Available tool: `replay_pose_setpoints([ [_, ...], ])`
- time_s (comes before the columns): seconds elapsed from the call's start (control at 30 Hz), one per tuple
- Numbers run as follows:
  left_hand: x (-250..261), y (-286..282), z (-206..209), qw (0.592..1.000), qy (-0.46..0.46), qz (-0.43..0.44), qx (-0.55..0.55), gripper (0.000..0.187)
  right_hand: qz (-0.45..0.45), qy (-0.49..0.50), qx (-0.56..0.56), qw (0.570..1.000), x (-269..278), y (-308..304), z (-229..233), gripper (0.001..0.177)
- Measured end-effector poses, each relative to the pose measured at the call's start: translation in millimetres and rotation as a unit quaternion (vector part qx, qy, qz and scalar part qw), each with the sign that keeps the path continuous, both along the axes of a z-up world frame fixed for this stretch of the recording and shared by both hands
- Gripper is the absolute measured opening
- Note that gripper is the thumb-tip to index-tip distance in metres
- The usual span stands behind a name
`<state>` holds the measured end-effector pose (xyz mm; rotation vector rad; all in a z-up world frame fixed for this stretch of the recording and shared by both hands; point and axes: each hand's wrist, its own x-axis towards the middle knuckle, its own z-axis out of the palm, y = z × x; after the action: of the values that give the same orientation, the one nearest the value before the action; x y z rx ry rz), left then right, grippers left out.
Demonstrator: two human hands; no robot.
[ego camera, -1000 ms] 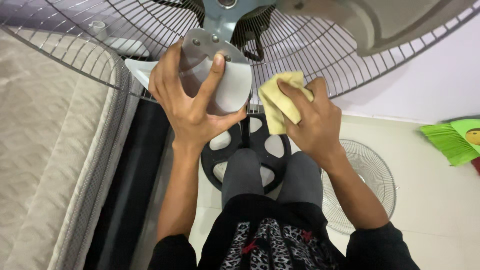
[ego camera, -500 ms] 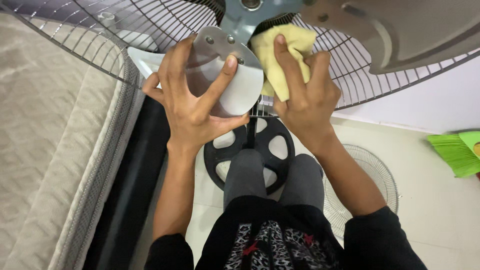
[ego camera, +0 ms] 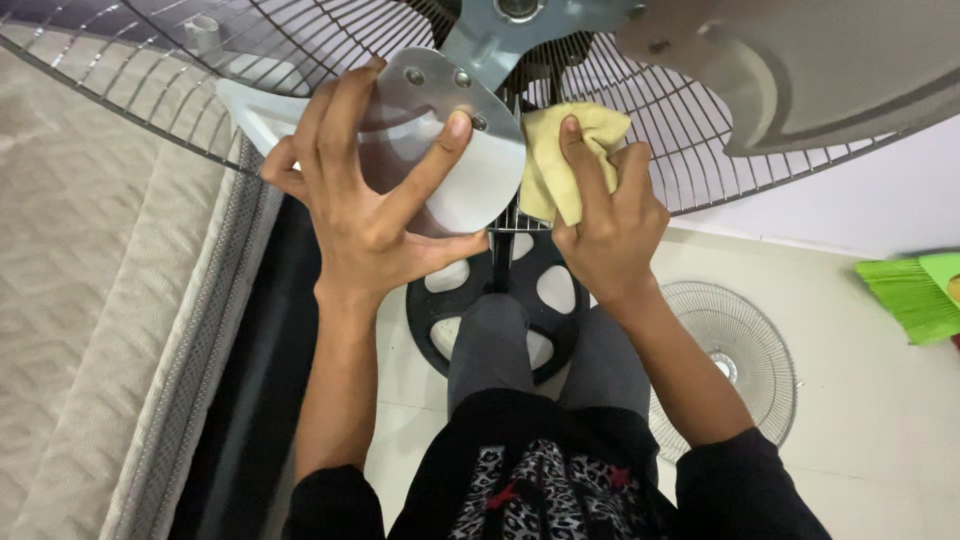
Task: The person wipes the metal cage and blades of a standing fan using a yellow cloth. They rotate the fan head to access different sections and continue wiping the blades and cage throughout the clip.
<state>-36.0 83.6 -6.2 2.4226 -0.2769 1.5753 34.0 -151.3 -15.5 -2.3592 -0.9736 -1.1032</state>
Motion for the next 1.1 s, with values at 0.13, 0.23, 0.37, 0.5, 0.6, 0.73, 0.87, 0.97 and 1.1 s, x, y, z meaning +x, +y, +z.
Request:
replay_pose_setpoints([
  [0.13,-3.0,-2.8,4.7,1.000,0.024,0.016,0.000,0.091,-0.010,0.015,-0.015,1.000,-1.6,-6.0,-10.9,0.079],
  [0.23,-7.3,-5.6,4.0,0.998,0.056,0.041,0.006,0.085,-0.009,0.040,-0.016,0.999,-11.5,-11.9,-26.0,0.078],
  [0.37,-15.2,-13.2,-8.1,0.996,0.075,0.045,-0.014,0.070,-0.009,0.086,-0.012,0.996,-19.0,-20.0,-29.5,0.073],
  [0.5,-30.1,-53.8,-45.6,0.996,-0.059,0.053,-0.046,0.057,0.004,0.129,0.018,0.992,-28.9,-19.8,-19.5,0.065],
  [0.6,-55.0,-96.6,-67.7,0.990,0.005,-0.082,-0.111,0.044,0.054,0.194,0.080,0.976,-40.3,-24.0,-7.8,0.060],
  [0.73,-51.4,-132.1,-63.9,0.946,0.131,-0.157,-0.252,0.062,0.085,0.224,0.092,0.967,-56.4,-32.7,6.4,0.060],
  [0.87,-45.5,-136.8,-45.0,0.898,0.140,-0.235,-0.344,0.078,0.129,0.251,0.080,0.956,-62.6,-42.4,13.9,0.067],
  [0.97,-35.2,-136.1,-41.6,0.872,0.130,-0.245,-0.404,0.072,0.136,0.227,0.051,0.963,-60.8,-46.0,7.4,0.063],
  [1.1,-24.0,-135.4,-43.3,0.792,0.147,-0.283,-0.521,0.062,0.182,0.231,0.072,0.953,-58.2,-50.5,0.3,0.061],
])
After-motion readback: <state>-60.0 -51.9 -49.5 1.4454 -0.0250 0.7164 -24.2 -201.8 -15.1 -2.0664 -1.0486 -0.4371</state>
